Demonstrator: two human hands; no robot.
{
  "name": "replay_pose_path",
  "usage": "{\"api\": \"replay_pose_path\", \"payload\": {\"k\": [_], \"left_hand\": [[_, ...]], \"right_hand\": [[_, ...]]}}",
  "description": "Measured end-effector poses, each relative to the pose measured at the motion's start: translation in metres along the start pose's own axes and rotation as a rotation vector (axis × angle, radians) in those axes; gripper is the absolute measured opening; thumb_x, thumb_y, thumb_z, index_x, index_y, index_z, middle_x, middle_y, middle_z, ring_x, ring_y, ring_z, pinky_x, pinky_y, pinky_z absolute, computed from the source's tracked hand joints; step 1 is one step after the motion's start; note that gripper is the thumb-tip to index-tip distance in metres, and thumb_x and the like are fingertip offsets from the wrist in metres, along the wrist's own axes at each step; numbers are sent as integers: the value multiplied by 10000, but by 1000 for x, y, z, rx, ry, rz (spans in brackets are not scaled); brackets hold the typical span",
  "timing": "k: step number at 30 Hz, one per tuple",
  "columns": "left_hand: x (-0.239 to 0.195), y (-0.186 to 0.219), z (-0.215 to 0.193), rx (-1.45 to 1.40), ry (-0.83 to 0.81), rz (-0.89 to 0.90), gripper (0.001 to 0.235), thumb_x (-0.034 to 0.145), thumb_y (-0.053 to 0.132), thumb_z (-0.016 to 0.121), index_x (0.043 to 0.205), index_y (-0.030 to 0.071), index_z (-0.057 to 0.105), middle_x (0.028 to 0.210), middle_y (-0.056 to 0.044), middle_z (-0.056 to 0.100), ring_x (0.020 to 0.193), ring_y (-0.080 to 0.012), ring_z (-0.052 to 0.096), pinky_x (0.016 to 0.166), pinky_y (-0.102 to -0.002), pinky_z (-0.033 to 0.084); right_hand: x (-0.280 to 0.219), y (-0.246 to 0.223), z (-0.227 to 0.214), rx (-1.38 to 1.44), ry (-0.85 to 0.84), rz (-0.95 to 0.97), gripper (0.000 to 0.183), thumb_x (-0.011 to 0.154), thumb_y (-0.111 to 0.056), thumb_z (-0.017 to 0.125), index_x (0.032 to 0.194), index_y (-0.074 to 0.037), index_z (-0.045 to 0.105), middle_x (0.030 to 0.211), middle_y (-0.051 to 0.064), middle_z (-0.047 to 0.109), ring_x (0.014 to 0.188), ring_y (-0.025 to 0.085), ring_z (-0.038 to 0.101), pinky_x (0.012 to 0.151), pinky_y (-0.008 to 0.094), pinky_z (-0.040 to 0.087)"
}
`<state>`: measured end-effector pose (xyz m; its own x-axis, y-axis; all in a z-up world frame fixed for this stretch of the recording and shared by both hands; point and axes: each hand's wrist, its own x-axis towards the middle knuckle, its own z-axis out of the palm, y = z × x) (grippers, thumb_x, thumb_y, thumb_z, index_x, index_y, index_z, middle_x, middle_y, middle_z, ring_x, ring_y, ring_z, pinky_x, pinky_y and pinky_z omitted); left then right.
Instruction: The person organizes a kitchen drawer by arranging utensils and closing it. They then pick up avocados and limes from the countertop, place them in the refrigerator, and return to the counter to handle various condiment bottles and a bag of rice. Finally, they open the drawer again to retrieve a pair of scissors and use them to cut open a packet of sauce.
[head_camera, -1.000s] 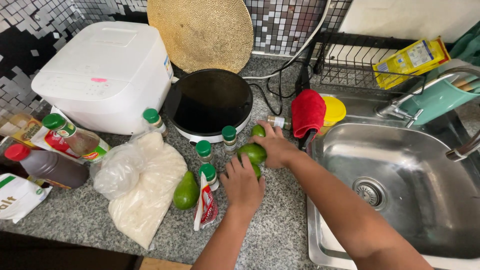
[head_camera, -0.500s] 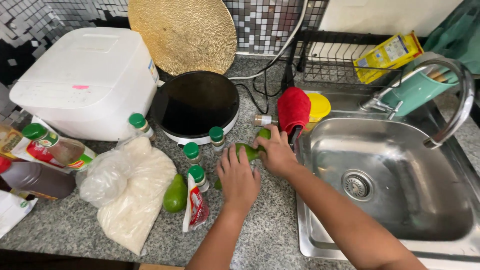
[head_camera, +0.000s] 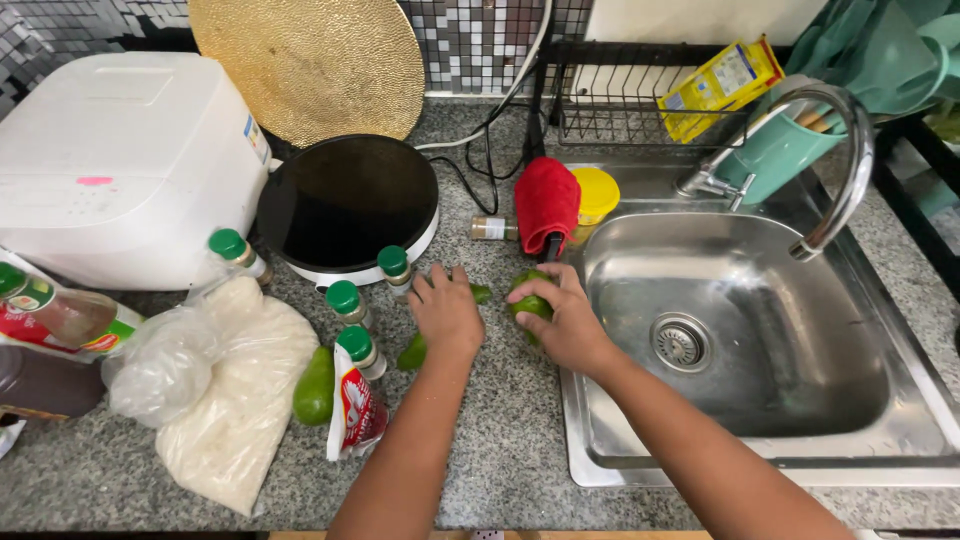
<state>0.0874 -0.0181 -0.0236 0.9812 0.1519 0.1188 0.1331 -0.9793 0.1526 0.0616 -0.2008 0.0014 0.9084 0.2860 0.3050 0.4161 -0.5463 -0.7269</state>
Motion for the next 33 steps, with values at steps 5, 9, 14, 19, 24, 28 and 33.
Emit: {"api": "replay_pose_path", "payload": {"k": [5, 9, 14, 19, 24, 28, 33], "left_hand": [[-2, 2, -18, -40, -19, 12, 567, 770, 105, 784, 1306, 91, 602, 1396, -167, 475, 1255, -426, 459, 1045, -544, 358], [-14, 6, -36, -218, 219, 90, 663, 703, 73, 797, 1337, 103, 603, 1363, -167, 493, 1231, -400, 477, 1031, -522, 375], [-38, 26, -55, -675, 385, 145, 635, 725, 208, 863, 1288, 71, 602, 1266, -170, 539, 1188, -379, 531, 999, -500, 428], [-56, 45, -23, -1048, 233, 171, 536, 795, 237, 899, 1219, 46, 632, 1197, -141, 629, 1099, -297, 639, 948, -404, 506], [-65, 66, -34, -1735, -542, -324, 504, 863, 431, 692, 1246, 108, 638, 1011, -44, 696, 813, -149, 670, 656, -315, 518], [-71, 81, -38, -1760, -656, -327, 551, 835, 478, 672, 1261, 134, 607, 1051, -36, 688, 856, -141, 671, 642, -320, 517], [-87, 101, -26, -1545, -567, 118, 632, 771, 296, 820, 1288, 66, 539, 1125, -107, 678, 996, -215, 678, 860, -358, 558]], "right_hand": [[-15, 13, -14, 126, 38, 76, 328, 793, -60, 811, 1087, -173, 720, 1369, 153, 469, 1326, 331, 483, 1109, 396, 415], [-27, -7, -37, 218, 87, 124, 316, 818, -64, 796, 1110, -158, 718, 1384, 120, 486, 1320, 275, 487, 1062, 380, 425], [-46, 2, -49, 769, 95, 386, 332, 939, -76, 701, 1263, -129, 652, 1259, 126, 583, 1130, 237, 557, 940, 389, 466], [-56, -19, -68, 1281, 129, 429, 437, 970, -97, 585, 1401, -152, 536, 1283, 73, 607, 1135, 198, 603, 949, 383, 476], [-74, 15, -70, 1693, 69, 508, 516, 906, -222, 585, 1370, -5, 526, 1272, 159, 650, 1108, 310, 665, 974, 438, 528], [-91, 9, -79, 1629, 130, 568, 517, 923, -229, 620, 1361, 21, 508, 1226, 165, 666, 1051, 310, 674, 921, 439, 542], [-115, -2, -94, 1033, 335, 696, 703, 781, -38, 750, 1435, -81, 495, 1130, 84, 671, 1009, 181, 662, 883, 327, 540]]}}
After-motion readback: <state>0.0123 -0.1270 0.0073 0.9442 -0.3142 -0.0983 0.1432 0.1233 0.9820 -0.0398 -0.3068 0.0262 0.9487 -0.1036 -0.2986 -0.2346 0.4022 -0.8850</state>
